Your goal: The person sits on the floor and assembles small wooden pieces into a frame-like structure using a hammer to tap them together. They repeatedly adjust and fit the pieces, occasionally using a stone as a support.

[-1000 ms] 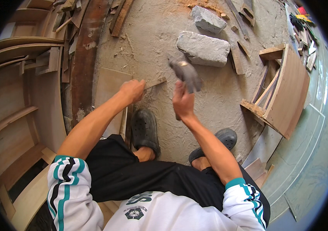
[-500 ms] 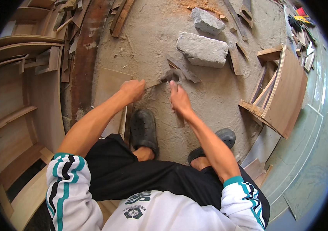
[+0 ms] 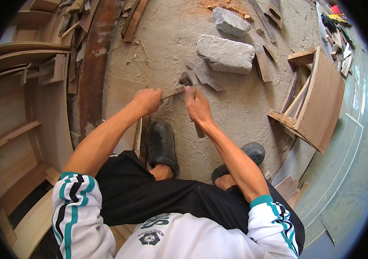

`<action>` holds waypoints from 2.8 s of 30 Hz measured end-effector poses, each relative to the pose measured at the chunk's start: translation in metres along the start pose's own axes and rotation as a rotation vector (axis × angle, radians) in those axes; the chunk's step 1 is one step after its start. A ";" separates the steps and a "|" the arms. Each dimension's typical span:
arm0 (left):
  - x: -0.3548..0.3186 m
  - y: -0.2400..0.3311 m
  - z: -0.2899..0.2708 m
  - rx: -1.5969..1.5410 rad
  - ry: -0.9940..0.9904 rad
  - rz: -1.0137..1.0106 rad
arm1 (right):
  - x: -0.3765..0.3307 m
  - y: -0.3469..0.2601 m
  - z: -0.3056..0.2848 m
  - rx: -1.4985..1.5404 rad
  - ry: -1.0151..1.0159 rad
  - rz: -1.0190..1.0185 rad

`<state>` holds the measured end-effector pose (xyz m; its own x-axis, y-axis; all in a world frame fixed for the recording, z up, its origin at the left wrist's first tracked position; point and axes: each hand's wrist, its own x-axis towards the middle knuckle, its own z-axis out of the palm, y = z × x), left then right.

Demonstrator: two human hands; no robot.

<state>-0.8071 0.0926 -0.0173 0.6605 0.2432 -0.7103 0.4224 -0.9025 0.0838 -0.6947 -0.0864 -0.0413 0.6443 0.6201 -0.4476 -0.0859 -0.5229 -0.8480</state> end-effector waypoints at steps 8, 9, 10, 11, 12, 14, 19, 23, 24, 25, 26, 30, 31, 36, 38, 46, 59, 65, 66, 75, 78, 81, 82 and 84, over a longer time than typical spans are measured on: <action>0.001 0.000 0.005 0.004 0.023 0.023 | -0.030 -0.001 -0.002 -0.039 -0.039 -0.005; 0.000 0.000 0.005 0.014 0.023 0.027 | -0.027 0.000 -0.001 -0.016 -0.054 0.047; -0.001 -0.001 0.005 0.011 0.019 0.023 | -0.020 0.004 0.001 0.007 -0.069 0.099; 0.000 -0.001 0.004 0.010 0.016 0.022 | -0.016 0.004 0.002 0.031 -0.078 0.153; 0.001 -0.002 0.002 0.009 0.013 0.022 | -0.016 0.005 0.001 0.042 -0.046 0.133; 0.001 -0.005 0.003 0.020 0.006 0.022 | -0.019 -0.009 -0.012 0.061 -0.026 0.121; 0.003 0.000 -0.002 0.032 0.016 0.013 | -0.023 -0.002 -0.011 0.011 -0.008 0.025; 0.000 -0.003 0.003 0.044 -0.011 0.010 | -0.015 -0.020 -0.022 0.014 -0.187 0.228; 0.000 -0.003 0.001 0.045 -0.008 0.010 | -0.013 -0.017 -0.024 0.000 -0.145 0.183; 0.002 -0.002 -0.001 0.062 -0.011 0.014 | -0.011 -0.014 -0.024 -0.014 -0.104 0.138; -0.001 0.001 -0.006 0.077 -0.021 0.014 | -0.012 -0.013 -0.022 0.025 -0.022 0.075; -0.007 0.011 -0.012 0.052 -0.006 0.000 | -0.019 0.005 -0.018 -0.011 -0.040 -0.019; -0.005 0.011 -0.014 0.064 -0.015 -0.002 | -0.015 0.010 -0.014 -0.026 -0.065 0.013; -0.002 0.005 -0.007 0.067 -0.022 -0.016 | -0.013 -0.017 -0.023 -0.019 -0.051 0.018; 0.002 0.005 -0.009 0.092 -0.022 -0.006 | -0.015 -0.012 -0.022 0.004 0.025 -0.087; 0.005 -0.001 0.001 0.073 0.016 0.046 | -0.006 0.017 0.001 -0.082 -0.062 0.057; -0.001 0.002 -0.011 0.092 0.013 0.035 | -0.012 -0.009 -0.015 -0.050 -0.060 0.123; 0.004 0.005 -0.011 0.144 0.008 0.037 | -0.022 0.017 0.004 0.011 0.117 -0.024; 0.004 0.006 -0.012 0.154 -0.004 0.031 | -0.024 0.020 0.008 -0.077 0.141 -0.099; 0.030 0.024 -0.009 0.020 -0.072 -0.081 | -0.005 0.028 -0.028 0.122 0.120 0.185; 0.034 0.014 -0.005 -0.004 -0.066 -0.033 | -0.007 0.026 -0.038 0.140 0.094 0.240; 0.026 0.021 -0.006 0.027 -0.029 -0.031 | -0.008 0.040 -0.043 0.087 0.111 0.215; 0.020 0.023 -0.008 0.022 0.005 -0.017 | -0.007 0.049 -0.042 0.063 0.130 0.179; 0.005 0.019 -0.009 0.004 0.063 -0.008 | -0.007 0.043 -0.040 0.042 0.110 0.181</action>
<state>-0.7903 0.0803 -0.0134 0.6946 0.2722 -0.6659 0.4257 -0.9017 0.0755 -0.6725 -0.1373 -0.0632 0.6943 0.4493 -0.5622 -0.2378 -0.5941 -0.7684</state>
